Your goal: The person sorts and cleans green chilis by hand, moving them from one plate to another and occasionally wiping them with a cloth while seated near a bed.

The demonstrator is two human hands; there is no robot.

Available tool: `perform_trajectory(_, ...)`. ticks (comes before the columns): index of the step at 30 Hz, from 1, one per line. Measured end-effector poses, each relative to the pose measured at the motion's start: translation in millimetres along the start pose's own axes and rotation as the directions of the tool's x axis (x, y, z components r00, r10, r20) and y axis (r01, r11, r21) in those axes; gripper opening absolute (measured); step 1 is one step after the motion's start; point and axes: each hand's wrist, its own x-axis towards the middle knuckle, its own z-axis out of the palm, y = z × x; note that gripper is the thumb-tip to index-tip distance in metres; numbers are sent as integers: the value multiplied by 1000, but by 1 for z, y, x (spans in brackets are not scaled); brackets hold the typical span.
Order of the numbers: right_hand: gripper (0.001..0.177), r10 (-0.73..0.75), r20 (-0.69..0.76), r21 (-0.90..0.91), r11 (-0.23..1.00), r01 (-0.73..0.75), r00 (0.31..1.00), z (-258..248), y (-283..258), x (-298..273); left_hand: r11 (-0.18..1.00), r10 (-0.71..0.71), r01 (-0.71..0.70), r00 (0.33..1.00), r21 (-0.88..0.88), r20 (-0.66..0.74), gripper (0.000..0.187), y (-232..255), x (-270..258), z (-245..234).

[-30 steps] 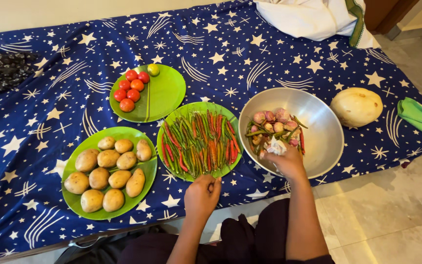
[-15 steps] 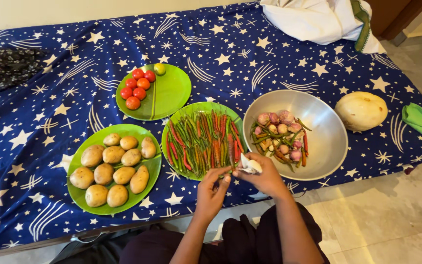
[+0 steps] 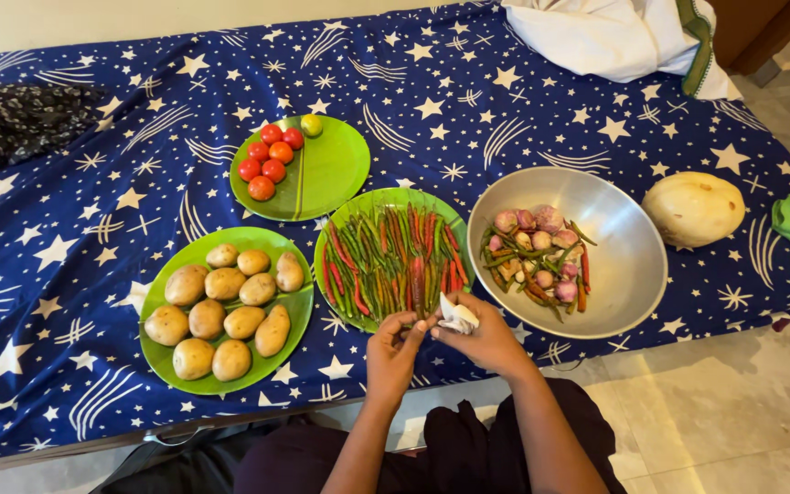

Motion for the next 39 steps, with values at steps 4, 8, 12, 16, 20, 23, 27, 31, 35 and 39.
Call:
perform_trajectory(4, 47, 152, -65, 328, 937, -122, 986, 5, 16, 3, 998, -30, 32, 999, 49, -43, 13, -2, 1, -3)
perform_trajectory(8, 71, 206, 26, 522, 832, -189, 978, 19, 41, 6, 982, 135, -129, 991, 141, -28, 10, -3, 4, -3)
perform_trajectory(12, 70, 210, 146, 583, 771, -256, 967, 36, 44, 7, 963, 251, -251, 968, 100, 12, 13, -4, 6, -1)
perform_trajectory(16, 61, 134, 185, 468, 859, -207, 974, 40, 15, 6, 961, 225, -223, 974, 163, 10, 21, 0, 7, -6)
perform_trajectory(20, 54, 150, 183, 394, 894, -213, 972, 39, -5, 5, 934, 201, -191, 980, 301, -3, 18, 12, 5, -6)
perform_trajectory(23, 49, 142, 177, 347, 917, -197, 974, 35, -9, 5, 892, 236, -230, 971, 390, 32, 17, 24, 3, -5)
perform_trajectory(27, 42, 105, 165, 334, 930, -155, 981, 30, -6, 7, 883, 215, -215, 975, 418, 48, 14, 33, 0, -1)
perform_trajectory(31, 34, 86, 99, 375, 920, -117, 991, 26, 6, 8, 861, 212, -222, 974, 457, 75, 13, 34, -1, 0)
perform_trajectory(35, 32, 105, 60, 443, 888, -121, 993, 21, 12, 8, 847, 253, -283, 959, 450, 128, 14, 34, -3, 2)
perform_trajectory(39, 36, 141, 4, 451, 883, -128, 990, 20, 11, 8, 816, 278, -309, 951, 489, 138, 13, 35, -4, 4)
